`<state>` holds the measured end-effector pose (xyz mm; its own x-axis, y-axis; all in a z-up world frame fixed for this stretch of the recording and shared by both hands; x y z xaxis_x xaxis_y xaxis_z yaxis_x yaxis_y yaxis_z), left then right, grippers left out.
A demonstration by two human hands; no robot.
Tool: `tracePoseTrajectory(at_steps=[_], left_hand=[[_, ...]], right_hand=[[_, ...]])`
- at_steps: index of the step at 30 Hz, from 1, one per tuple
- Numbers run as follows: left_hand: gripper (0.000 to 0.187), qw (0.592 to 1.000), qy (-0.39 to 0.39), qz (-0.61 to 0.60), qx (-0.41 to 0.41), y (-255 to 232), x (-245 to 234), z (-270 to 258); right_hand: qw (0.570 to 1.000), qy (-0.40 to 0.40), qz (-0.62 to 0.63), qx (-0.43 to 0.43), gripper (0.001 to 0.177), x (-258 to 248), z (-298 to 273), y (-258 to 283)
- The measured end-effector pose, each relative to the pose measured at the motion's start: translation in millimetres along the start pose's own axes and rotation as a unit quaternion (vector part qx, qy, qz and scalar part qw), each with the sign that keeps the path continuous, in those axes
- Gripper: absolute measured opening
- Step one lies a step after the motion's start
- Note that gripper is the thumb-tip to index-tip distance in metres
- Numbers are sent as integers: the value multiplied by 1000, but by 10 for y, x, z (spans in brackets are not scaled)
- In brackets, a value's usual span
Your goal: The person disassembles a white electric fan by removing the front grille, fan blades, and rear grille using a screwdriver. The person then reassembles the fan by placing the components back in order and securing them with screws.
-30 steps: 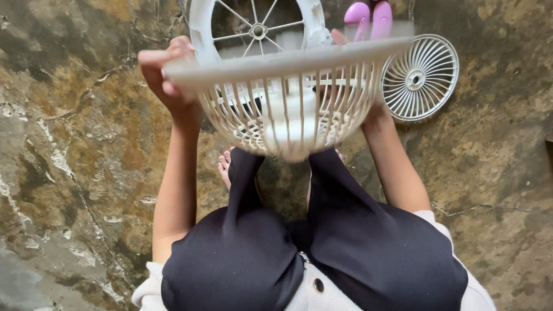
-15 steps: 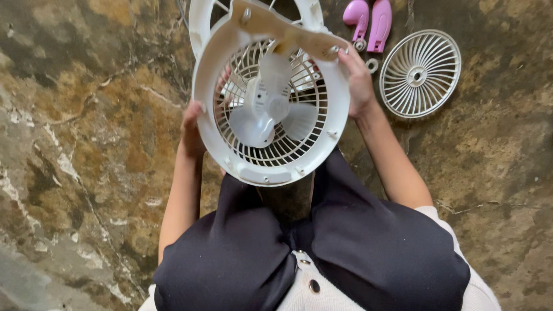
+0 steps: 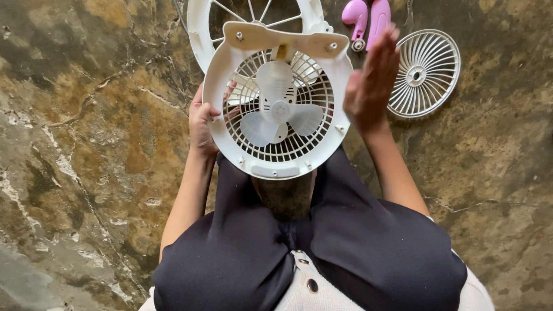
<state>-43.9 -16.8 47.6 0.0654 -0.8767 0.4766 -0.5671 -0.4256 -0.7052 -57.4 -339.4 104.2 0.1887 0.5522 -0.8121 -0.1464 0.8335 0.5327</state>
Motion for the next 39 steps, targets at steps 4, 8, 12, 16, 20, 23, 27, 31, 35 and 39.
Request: tracePoseTrajectory(at_steps=[4,8,12,16,20,23,27,31,35,39], left_hand=[[77,1000,1,7,0,-13,7,46],[77,1000,-14,-24,1,-76,-10,-67],[79,995,-21,-100,9,-289,142,-122],[81,990,12,-140,4,-638,433,-207],[75,996,18,-62,57,-1116,582,-142],[73,994,53,-57,80,-1348,578,-37],[90,976,49,85,195,-1556,263,27],[102,912,-22,247,327,-1581,-93,234],[108,931,-73,231,272,-1223,-333,632],[111,962,-106,183,174,-884,-441,801]], right_hand=[[986,148,-78,-19,53,124,-37,68],[963,-27,243,114,46,-215,17,-294],[939,33,341,33,57,-176,114,-297],[962,-2,191,-195,78,-317,249,21],[956,48,145,-249,48,-396,564,35],[955,91,228,-164,22,-409,876,-161],[919,64,334,-200,22,-393,993,-70],[885,90,450,-86,25,-20,1007,-87],[813,141,560,70,37,363,907,-189],[846,211,454,185,39,595,843,-377]])
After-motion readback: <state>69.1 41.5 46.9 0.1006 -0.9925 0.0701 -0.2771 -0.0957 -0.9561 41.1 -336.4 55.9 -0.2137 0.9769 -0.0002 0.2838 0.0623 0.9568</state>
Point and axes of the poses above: each hand's wrist, its own z-axis towards the middle knuckle, its own x-axis out of the palm, y = z × x, the point moved 8 cm from there along z, towards the middle knuckle, and after that the axes turned 6 degrees about z, right-handed, at the moved point
